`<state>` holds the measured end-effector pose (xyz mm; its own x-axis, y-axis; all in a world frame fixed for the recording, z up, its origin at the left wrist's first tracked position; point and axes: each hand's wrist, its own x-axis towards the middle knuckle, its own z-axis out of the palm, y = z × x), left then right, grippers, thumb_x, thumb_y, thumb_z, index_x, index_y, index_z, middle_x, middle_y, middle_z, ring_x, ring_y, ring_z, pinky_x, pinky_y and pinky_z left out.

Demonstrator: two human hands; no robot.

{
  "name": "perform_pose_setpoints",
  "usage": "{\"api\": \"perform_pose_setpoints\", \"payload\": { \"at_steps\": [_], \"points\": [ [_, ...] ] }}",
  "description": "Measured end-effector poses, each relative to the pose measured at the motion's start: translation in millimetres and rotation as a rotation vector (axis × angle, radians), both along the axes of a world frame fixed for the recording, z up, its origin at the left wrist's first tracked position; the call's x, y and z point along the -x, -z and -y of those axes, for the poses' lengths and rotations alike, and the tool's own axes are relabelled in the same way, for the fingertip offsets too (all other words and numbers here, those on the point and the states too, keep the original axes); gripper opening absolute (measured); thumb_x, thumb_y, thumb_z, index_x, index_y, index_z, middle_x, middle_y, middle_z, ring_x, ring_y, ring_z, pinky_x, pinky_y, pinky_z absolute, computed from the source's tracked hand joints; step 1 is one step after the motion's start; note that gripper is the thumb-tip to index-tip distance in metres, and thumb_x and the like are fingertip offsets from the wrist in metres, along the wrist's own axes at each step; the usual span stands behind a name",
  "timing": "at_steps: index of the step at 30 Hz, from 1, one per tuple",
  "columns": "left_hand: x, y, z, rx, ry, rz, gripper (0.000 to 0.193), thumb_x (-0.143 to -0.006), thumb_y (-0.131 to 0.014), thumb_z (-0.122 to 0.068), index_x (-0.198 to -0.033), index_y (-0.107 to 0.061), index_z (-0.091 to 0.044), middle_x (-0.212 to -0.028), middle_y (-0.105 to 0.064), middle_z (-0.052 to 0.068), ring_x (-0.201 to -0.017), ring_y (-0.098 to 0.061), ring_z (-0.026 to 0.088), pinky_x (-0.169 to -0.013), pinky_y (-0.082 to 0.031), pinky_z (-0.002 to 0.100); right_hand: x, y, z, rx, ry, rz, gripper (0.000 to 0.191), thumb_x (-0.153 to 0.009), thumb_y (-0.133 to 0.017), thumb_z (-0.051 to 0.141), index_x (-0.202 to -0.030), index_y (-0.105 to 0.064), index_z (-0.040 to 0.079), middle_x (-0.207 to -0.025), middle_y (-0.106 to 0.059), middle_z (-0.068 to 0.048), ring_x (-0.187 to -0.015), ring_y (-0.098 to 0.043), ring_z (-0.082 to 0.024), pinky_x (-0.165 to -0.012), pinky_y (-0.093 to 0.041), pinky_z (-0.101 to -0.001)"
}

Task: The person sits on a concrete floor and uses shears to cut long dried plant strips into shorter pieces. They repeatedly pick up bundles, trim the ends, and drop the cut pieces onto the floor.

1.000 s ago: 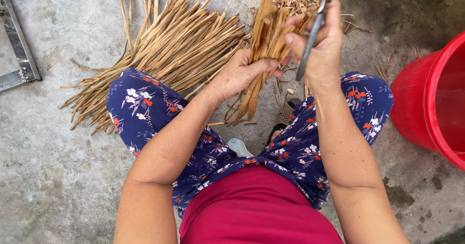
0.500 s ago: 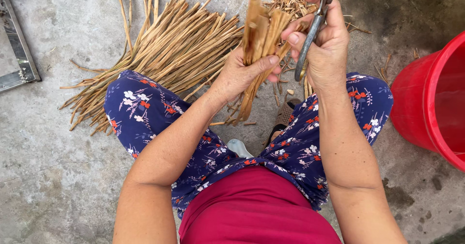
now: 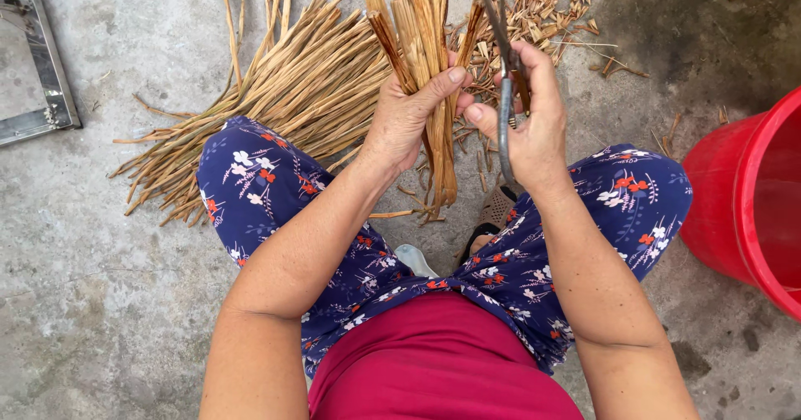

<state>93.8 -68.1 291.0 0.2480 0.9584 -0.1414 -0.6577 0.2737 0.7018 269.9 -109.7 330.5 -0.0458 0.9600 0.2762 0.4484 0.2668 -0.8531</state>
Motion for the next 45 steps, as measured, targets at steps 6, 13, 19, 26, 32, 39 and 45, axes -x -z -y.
{"api": "perform_pose_setpoints", "payload": {
  "at_steps": [6,13,19,26,32,39,45],
  "points": [
    [-3.2,0.4,3.8,-0.022,0.022,0.022,0.029,-0.097,-0.076,-0.018,-0.119,-0.067,-0.001,-0.103,-0.073,0.009,-0.097,-0.073,0.018,-0.081,-0.065,0.035,11.1,-9.1,4.0,-0.069,0.034,0.156,0.075,-0.089,-0.093,0.025,-0.147,-0.05,0.007,-0.122,-0.057,-0.005,-0.105,-0.061,-0.016,-0.087,-0.052,-0.0302],
    [-3.8,-6.6,11.5,-0.024,0.059,-0.009,0.028,-0.096,-0.075,-0.02,-0.117,-0.067,-0.002,-0.097,-0.075,0.011,-0.082,-0.074,0.019,-0.074,-0.063,0.033,17.3,-14.5,8.9,-0.106,0.061,0.164,0.075,-0.085,-0.095,0.02,-0.145,-0.051,0.005,-0.115,-0.054,-0.006,-0.095,-0.059,-0.017,-0.081,-0.053,-0.0296],
    [-6.6,-8.8,23.4,-0.021,0.059,0.0,0.026,-0.098,-0.075,-0.018,-0.116,-0.068,-0.001,-0.097,-0.073,0.008,-0.081,-0.071,0.017,-0.072,-0.061,0.031,18.2,-9.4,17.1,-0.192,0.05,0.147,0.076,-0.087,-0.096,0.024,-0.145,-0.052,0.002,-0.118,-0.06,-0.01,-0.099,-0.064,-0.018,-0.089,-0.056,-0.0317],
    [-8.2,-8.3,28.2,-0.068,0.011,-0.031,0.026,-0.099,-0.077,-0.016,-0.118,-0.07,0.0,-0.106,-0.073,0.005,-0.096,-0.068,0.011,-0.083,-0.059,0.026,17.9,4.0,20.3,0.042,0.011,-0.306,0.062,-0.087,-0.086,0.015,-0.14,-0.056,0.0,-0.113,-0.071,-0.001,-0.096,-0.064,-0.004,-0.086,-0.056,-0.022],
    [-3.1,-17.4,26.9,-0.065,0.076,-0.107,0.037,-0.097,-0.07,-0.029,-0.128,-0.065,-0.009,-0.107,-0.072,0.004,-0.094,-0.069,0.01,-0.076,-0.063,0.026,6.6,6.8,25.4,-0.021,0.131,-0.162,0.052,-0.097,-0.088,0.021,-0.136,-0.061,0.002,-0.078,-0.062,0.001,-0.067,-0.057,0.0,-0.058,-0.043,-0.0176],
    [1.1,-16.6,23.0,-0.033,-0.004,-0.085,0.039,-0.102,-0.067,-0.036,-0.121,-0.067,-0.002,-0.103,-0.073,0.008,-0.085,-0.071,0.013,-0.072,-0.062,0.029,18.9,10.8,31.7,0.077,-0.07,-0.13,0.052,-0.093,-0.085,0.018,-0.134,-0.057,0.004,-0.105,-0.069,0.0,-0.086,-0.061,-0.004,-0.078,-0.053,-0.0204],
    [7.0,-14.1,21.6,-0.071,-0.059,-0.033,0.032,-0.101,-0.071,-0.028,-0.117,-0.069,-0.001,-0.101,-0.073,0.008,-0.081,-0.071,0.015,-0.073,-0.061,0.03,18.6,5.7,34.6,0.061,0.001,-0.17,0.051,-0.094,-0.085,0.019,-0.135,-0.058,0.004,-0.101,-0.066,0.0,-0.08,-0.057,-0.005,-0.072,-0.048,-0.0198]
  ]
}}
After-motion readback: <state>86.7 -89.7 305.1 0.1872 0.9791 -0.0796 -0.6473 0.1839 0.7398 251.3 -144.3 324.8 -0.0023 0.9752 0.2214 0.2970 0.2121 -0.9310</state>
